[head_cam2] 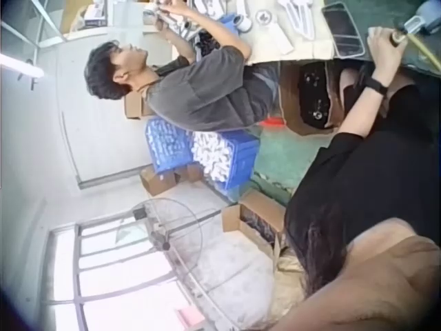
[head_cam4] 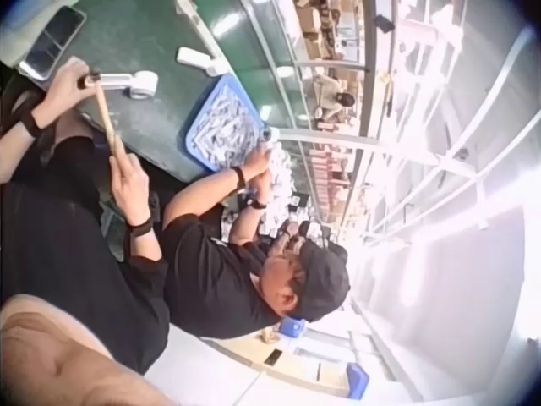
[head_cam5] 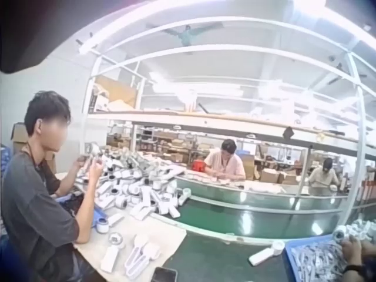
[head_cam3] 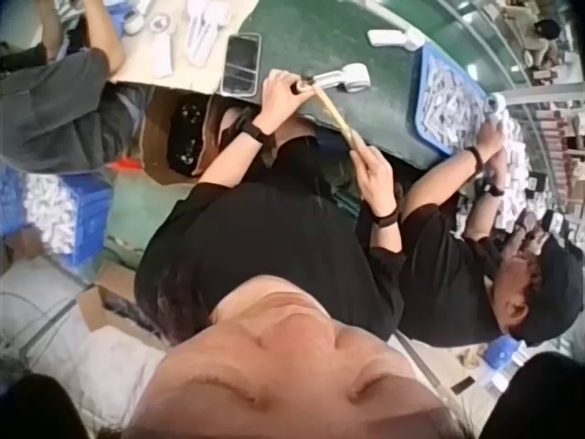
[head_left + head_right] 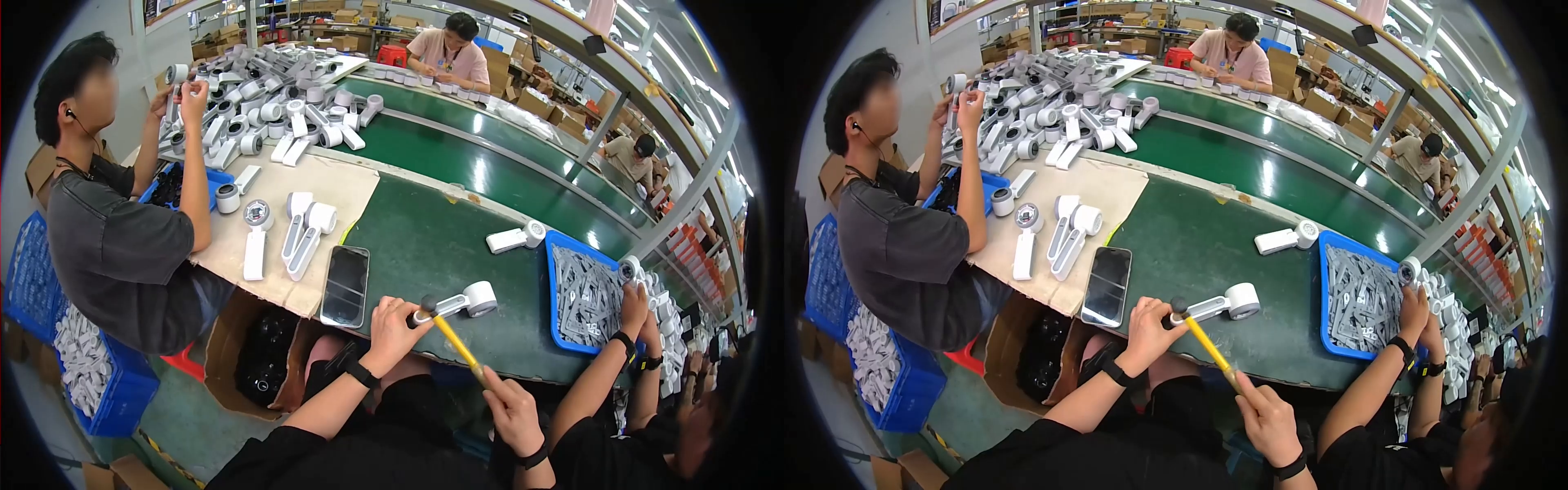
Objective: Assembling plastic and metal components using a mallet on a factory production line.
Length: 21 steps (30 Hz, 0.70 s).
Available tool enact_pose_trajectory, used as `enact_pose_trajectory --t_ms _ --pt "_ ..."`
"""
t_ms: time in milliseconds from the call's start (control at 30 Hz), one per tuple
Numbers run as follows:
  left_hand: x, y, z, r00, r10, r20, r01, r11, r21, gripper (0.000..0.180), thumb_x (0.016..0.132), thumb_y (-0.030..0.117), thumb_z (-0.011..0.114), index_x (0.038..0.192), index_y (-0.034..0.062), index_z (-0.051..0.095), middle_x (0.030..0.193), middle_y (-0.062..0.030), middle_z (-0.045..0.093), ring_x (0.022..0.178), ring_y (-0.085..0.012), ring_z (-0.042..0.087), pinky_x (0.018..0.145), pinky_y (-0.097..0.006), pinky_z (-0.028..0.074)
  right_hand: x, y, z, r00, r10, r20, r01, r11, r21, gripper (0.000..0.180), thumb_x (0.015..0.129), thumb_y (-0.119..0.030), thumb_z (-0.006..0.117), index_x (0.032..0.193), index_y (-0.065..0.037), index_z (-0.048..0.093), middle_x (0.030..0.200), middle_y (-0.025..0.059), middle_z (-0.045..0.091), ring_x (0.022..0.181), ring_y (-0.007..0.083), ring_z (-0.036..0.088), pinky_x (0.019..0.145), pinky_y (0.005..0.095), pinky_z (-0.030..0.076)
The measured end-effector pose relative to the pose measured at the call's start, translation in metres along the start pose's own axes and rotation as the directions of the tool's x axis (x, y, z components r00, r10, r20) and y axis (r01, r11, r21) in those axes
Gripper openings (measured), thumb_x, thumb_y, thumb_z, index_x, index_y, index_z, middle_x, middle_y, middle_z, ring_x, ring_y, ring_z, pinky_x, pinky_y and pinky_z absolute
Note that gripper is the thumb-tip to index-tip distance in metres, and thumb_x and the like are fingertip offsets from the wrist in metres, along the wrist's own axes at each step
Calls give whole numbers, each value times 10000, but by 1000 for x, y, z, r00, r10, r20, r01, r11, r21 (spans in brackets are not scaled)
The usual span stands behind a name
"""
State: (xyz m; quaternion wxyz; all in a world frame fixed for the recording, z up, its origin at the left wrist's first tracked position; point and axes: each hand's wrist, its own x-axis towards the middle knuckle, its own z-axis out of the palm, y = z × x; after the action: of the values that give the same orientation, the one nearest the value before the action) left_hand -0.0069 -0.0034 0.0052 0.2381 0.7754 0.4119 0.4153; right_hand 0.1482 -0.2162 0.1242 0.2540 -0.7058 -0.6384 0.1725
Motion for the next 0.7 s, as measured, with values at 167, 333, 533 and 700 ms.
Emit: enact_pose_trajectory --t_ms 167,333,533,700 --pt "1 1 0 999 22 -45 -24 999 -30 260 686 245 839 865 96 722 799 -43 603 918 -270 556 790 -392 428 1 0 4 995 23 -97 -14 995 101 475 885 7 623 1356 -13 567 765 136 552 660 239 551 639 325 447" --pt "1 3 -1 1000 11 -24 -12 999 -45 245 697 245 831 864 107 718 817 -18 622 937 -255 563 795 -394 425 -5 2 3 981 -12 -194 43 987 158 466 893 -3 626 1355 -20 571 736 123 523 639 230 531 623 326 438" --pt "1 1 1 999 28 -38 -29 999 -27 245 701 252 830 863 109 715 816 -14 623 918 -253 567 785 -392 423 -5 2 10 997 37 -71 -31 996 87 474 892 9 621 1362 -29 569 706 101 493 614 213 508 605 319 426" --pt "1 3 -2 1000 12 0 -12 1000 10 239 707 255 829 869 114 725 818 -14 624 918 -254 567 782 -394 422 -3 7 13 998 26 -60 -22 998 57 470 897 11 614 1363 -15 565 703 83 481 620 184 504 607 301 417"
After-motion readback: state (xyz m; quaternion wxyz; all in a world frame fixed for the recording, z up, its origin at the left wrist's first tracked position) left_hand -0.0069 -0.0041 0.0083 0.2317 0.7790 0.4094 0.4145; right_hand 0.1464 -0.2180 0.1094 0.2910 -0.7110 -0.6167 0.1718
